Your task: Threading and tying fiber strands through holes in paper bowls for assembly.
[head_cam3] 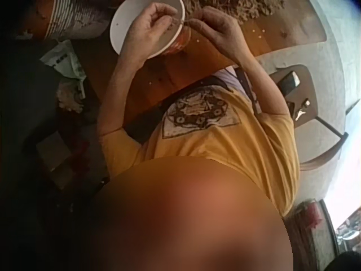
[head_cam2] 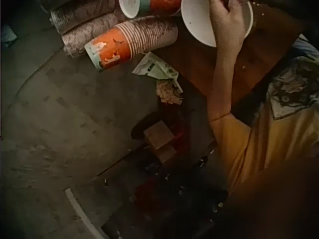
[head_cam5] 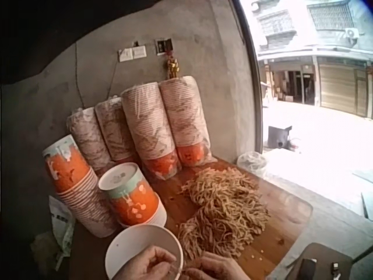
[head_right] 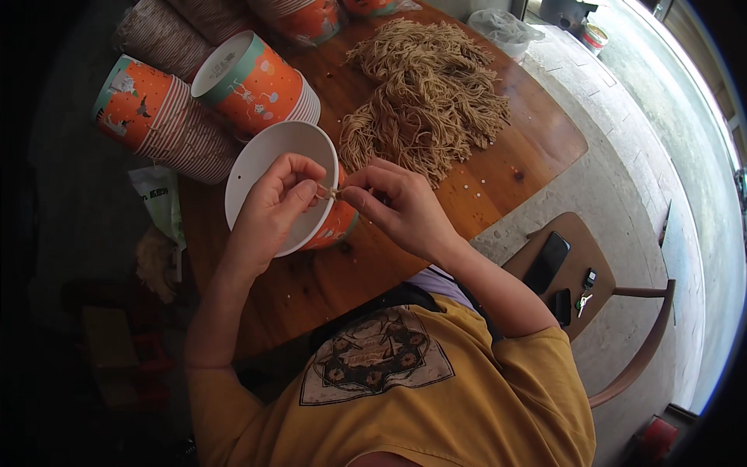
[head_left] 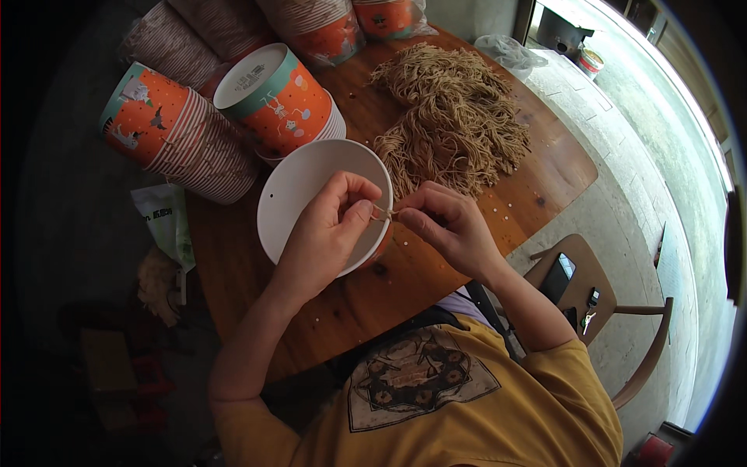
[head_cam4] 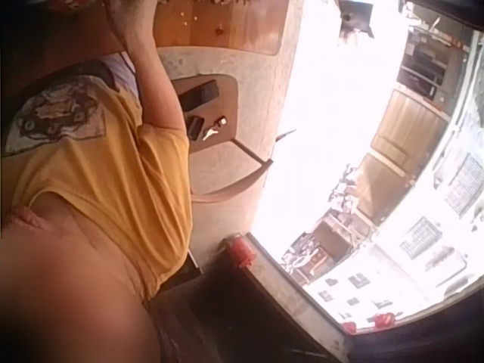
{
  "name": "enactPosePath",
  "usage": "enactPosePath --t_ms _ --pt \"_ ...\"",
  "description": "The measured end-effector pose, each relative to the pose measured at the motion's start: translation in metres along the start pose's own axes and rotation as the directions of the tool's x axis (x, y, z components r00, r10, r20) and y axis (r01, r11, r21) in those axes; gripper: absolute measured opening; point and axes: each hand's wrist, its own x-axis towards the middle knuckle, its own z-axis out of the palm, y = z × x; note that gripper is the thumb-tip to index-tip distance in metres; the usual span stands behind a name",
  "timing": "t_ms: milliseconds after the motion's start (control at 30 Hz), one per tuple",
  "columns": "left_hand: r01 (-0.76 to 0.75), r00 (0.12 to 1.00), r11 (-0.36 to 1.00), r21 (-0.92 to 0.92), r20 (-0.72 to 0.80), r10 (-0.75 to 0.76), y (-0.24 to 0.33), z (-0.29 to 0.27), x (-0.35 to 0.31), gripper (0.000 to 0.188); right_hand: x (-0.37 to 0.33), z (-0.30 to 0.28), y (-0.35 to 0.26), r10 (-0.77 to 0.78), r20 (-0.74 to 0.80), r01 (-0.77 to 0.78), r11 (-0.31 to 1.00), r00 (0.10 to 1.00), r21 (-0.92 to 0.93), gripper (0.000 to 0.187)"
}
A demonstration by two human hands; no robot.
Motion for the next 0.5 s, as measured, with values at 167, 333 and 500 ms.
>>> enactPosePath --t_ms 167,333,500 --pt "-0.09 0.996 0.963 0.253 0.002 0.093 0.006 0.002 -0.003 0.01 -0.004 0.001 -0.005 0.108 0.024 -0.111 0.979 0.994 0.168 0.018" --pt "-0.148 0.987 0.928 0.343 -0.009 0.16 0.005 0.003 -0.003 0.009 -0.005 0.002 -0.014 0.224 0.075 -0.236 0.917 0.972 0.321 0.022" --pt "-0.178 0.98 0.916 0.359 -0.019 0.198 0.004 0.001 -0.002 0.008 -0.006 0.005 -0.008 0.167 0.045 -0.173 0.955 0.985 0.241 0.022"
